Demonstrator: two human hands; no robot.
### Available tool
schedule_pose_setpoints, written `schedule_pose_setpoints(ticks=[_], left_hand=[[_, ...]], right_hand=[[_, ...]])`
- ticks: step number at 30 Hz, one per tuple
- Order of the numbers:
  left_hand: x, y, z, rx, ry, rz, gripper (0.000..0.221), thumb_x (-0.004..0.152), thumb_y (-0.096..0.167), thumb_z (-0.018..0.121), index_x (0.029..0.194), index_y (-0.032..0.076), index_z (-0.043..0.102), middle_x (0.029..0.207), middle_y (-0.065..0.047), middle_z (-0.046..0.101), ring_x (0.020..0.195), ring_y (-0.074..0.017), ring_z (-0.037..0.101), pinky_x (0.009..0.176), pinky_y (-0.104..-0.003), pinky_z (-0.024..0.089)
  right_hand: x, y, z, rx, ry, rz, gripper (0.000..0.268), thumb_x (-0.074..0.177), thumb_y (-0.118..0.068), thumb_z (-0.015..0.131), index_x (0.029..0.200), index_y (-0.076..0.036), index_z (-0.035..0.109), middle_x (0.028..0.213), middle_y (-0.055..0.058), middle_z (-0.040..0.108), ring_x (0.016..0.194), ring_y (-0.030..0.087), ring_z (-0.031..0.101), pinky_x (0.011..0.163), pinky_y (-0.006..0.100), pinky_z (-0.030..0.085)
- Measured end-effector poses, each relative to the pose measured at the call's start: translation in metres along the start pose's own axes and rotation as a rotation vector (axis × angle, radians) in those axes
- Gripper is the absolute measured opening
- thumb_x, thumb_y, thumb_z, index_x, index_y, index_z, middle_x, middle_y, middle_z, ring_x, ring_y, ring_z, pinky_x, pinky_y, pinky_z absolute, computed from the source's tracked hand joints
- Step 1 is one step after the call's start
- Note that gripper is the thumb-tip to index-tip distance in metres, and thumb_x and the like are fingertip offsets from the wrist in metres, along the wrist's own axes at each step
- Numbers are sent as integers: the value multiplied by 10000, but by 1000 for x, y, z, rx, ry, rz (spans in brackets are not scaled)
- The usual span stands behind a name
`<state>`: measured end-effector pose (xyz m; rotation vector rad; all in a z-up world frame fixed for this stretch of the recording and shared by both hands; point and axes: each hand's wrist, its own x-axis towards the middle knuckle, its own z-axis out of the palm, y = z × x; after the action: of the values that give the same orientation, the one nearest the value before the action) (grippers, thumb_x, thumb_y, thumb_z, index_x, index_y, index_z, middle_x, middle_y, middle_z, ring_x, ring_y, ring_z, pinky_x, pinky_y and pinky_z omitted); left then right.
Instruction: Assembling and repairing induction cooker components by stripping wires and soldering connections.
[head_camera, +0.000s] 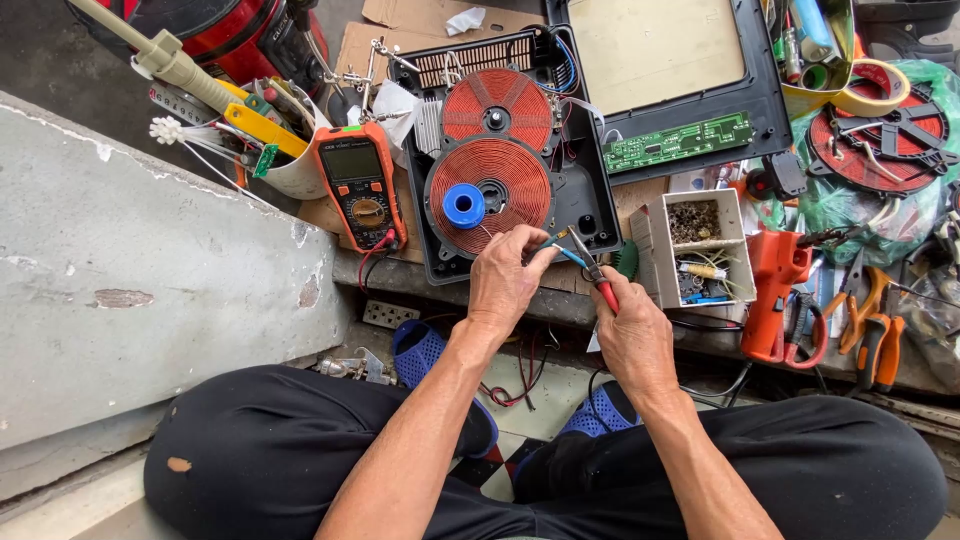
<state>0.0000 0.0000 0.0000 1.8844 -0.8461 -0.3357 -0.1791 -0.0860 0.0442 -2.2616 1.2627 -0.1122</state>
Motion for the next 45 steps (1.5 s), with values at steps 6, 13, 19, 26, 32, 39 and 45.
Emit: schedule_pose_setpoints(ticks=[6,13,19,26,32,39,45], left_hand=[[5,3,-2,-17,-48,-57,85,994,321,829,1033,249,802,892,-24,813,944,-261,782,871,-408,622],[3,12,-10,-87,-114,-167,157,1031,395,789,1108,265,832,944,-45,846,995,-292,813,891,-440,638],[2,5,-8,-44,-109,-135,155,1014,368,804,1090,234,821,925,-79,837,1001,-325,807,894,-457,635],[-2,2,-9,-30,-94,-136,165,997,368,825,1058,217,805,895,-82,831,985,-324,801,886,-458,632],[-2,-2,-15,32,-109,-58,157,1047,390,765,1070,239,795,901,-74,826,985,-312,794,886,-466,638],[-5,-6,-13,24,-76,-36,134,1025,360,797,1063,232,780,905,-66,823,970,-283,795,881,-427,635],[-6,-8,-12,16,-71,-27,159,1017,343,809,1061,196,768,912,-91,826,975,-329,791,879,-469,630]], right_hand=[[0,0,-1,9,-2,1,321,1120,-392,644,1431,-316,671,1111,130,736,1079,476,743,950,636,597],[-3,-1,-2,15,-5,1,323,1116,-386,654,1431,-319,674,1119,121,741,1088,463,746,955,632,597],[-4,0,0,26,-11,4,324,1114,-384,654,1430,-317,678,1127,120,742,1097,462,741,964,634,595],[-6,-4,-2,31,0,8,332,1114,-376,662,1436,-300,683,1133,126,744,1102,457,742,971,630,594],[-6,-2,-1,22,-6,17,327,1110,-381,659,1432,-332,680,1136,103,742,1109,444,744,992,618,592],[-6,0,1,24,-2,7,317,1114,-376,657,1427,-334,678,1116,106,739,1100,445,747,985,618,595],[-8,-3,0,27,3,4,309,1116,-376,659,1421,-326,676,1116,107,741,1103,444,748,982,620,595]])
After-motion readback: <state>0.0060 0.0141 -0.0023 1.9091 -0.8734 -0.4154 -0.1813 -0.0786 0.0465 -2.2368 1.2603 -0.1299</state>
